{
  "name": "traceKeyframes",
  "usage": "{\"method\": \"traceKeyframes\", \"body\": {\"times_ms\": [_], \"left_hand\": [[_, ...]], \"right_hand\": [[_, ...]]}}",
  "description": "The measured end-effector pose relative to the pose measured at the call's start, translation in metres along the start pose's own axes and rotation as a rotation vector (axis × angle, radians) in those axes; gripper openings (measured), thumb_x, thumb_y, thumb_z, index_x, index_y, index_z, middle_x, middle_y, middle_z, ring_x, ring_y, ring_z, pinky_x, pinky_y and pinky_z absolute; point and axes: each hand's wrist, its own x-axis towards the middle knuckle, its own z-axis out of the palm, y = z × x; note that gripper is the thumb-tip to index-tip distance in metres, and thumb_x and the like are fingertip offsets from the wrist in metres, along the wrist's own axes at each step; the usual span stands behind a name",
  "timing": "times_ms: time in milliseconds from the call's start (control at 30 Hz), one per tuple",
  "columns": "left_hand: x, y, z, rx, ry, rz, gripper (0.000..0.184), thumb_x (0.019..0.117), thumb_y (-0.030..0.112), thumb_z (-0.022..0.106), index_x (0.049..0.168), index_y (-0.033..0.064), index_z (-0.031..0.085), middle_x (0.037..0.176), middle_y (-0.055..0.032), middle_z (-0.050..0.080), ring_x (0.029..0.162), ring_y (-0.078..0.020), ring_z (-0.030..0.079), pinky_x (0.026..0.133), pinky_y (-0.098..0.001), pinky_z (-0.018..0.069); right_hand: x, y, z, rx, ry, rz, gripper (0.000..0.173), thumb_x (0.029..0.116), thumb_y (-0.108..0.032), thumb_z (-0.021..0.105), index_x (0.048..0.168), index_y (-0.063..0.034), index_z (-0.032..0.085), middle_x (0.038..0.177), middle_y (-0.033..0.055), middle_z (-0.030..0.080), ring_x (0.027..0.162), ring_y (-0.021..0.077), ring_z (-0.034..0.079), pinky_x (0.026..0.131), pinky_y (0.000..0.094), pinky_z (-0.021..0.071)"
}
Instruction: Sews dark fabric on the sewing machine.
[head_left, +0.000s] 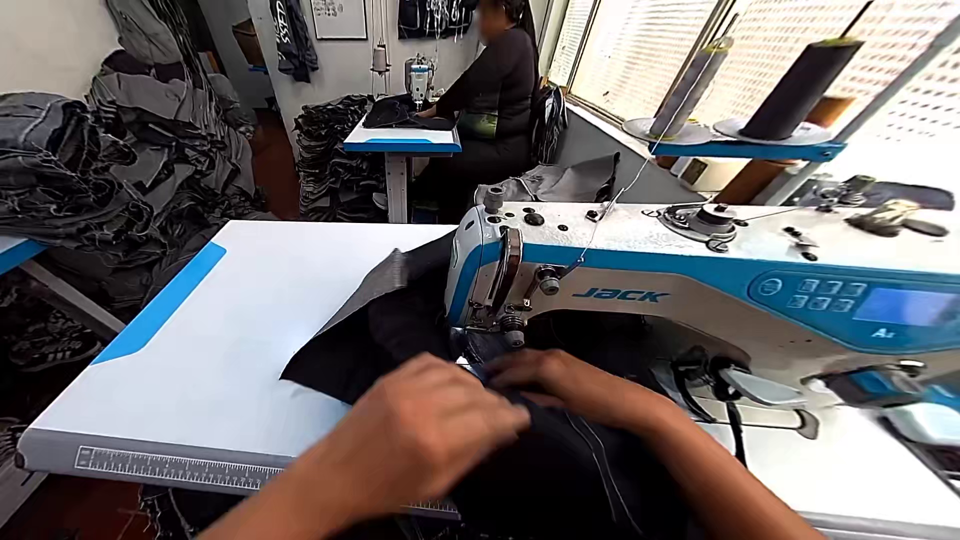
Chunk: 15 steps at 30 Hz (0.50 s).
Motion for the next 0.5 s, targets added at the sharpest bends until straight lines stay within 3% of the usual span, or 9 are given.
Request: {"method": "traceKeyframes", "body": {"times_ms": [67,133,167,233,300,333,400,500], "left_hand": [[0.009,-0.038,0.013,0.051,-0.115,-0.023,0.024,0.1011,0.014,0.056,0.114,0.0086,0.076,0.108,-0.0033,0.076,0.109,-0.0185,0.07,0.097,-0.0361,0.0547],[0.025,-0.05,0.023,-0.03,-0.379,0.006,0.023,0.0987,0.01,0.059,0.112,0.0079,0.077,0.107,-0.0065,0.077,0.112,-0.0239,0.07,0.1,-0.0418,0.0535],[0.034,-0.046,0.028,-0.066,-0.592,0.02,0.02,0.0985,0.009,0.06,0.109,0.0082,0.077,0.102,-0.0079,0.076,0.107,-0.0253,0.071,0.095,-0.045,0.0546],[0.049,-0.029,0.04,-0.069,-1.16,-0.069,0.019,0.1011,0.009,0.058,0.109,-0.0016,0.072,0.099,-0.0198,0.071,0.098,-0.0382,0.068,0.084,-0.057,0.0521],[0.052,-0.005,0.06,0.106,-1.579,-0.221,0.026,0.1062,0.011,0.049,0.115,-0.01,0.062,0.112,-0.0292,0.065,0.11,-0.0478,0.062,0.087,-0.0616,0.0495],[0.057,0.014,0.059,0.157,-1.694,-0.388,0.03,0.1074,0.011,0.046,0.123,-0.0124,0.058,0.125,-0.0328,0.06,0.122,-0.0508,0.057,0.094,-0.0646,0.0468],[0.059,0.035,0.051,0.173,-1.736,-0.59,0.031,0.1046,0.006,0.049,0.125,-0.0159,0.058,0.132,-0.0361,0.057,0.128,-0.0525,0.053,0.101,-0.0666,0.0429],[0.06,0.034,0.024,0.202,-1.739,-0.502,0.028,0.1053,0.009,0.051,0.116,-0.0136,0.063,0.124,-0.0314,0.061,0.12,-0.047,0.058,0.095,-0.0615,0.046]], "right_hand": [[-0.01,-0.04,0.001,0.063,-0.203,-0.085,0.009,0.0873,-0.001,0.072,0.095,0.002,0.074,0.093,0.0189,0.073,0.088,0.0356,0.073,0.08,0.0535,0.0577],[-0.011,-0.084,0.009,0.07,-0.458,0.015,0.011,0.0895,0.002,0.068,0.081,0.0072,0.064,0.077,0.0248,0.065,0.075,0.0431,0.068,0.067,0.0582,0.0521],[-0.007,-0.101,0.012,0.028,-0.607,0.113,0.012,0.0926,0.004,0.061,0.083,0.01,0.063,0.081,0.0282,0.064,0.08,0.0466,0.067,0.07,0.0603,0.0519],[0.011,-0.125,0.016,-0.048,-0.895,0.298,0.015,0.0996,0.004,0.053,0.098,0.0146,0.063,0.101,0.0328,0.064,0.1,0.0497,0.065,0.084,0.0618,0.0511],[0.023,-0.136,0.02,-0.092,-1.037,0.369,0.019,0.103,-0.002,0.052,0.106,0.013,0.063,0.11,0.0325,0.063,0.108,0.0491,0.063,0.088,0.0623,0.05],[0.028,-0.141,0.02,-0.115,-1.087,0.391,0.021,0.1042,-0.005,0.052,0.109,0.0118,0.063,0.111,0.0322,0.064,0.11,0.0491,0.063,0.089,0.0634,0.0495],[0.035,-0.145,0.019,-0.17,-1.176,0.47,0.026,0.1069,-0.011,0.048,0.113,0.0095,0.062,0.115,0.0319,0.063,0.113,0.0485,0.062,0.089,0.0646,0.0483],[0.038,-0.144,0.001,-0.306,-1.197,0.581,0.041,0.111,-0.023,0.041,0.117,0.0121,0.062,0.12,0.0346,0.062,0.116,0.0512,0.06,0.092,0.0665,0.0472]]}}
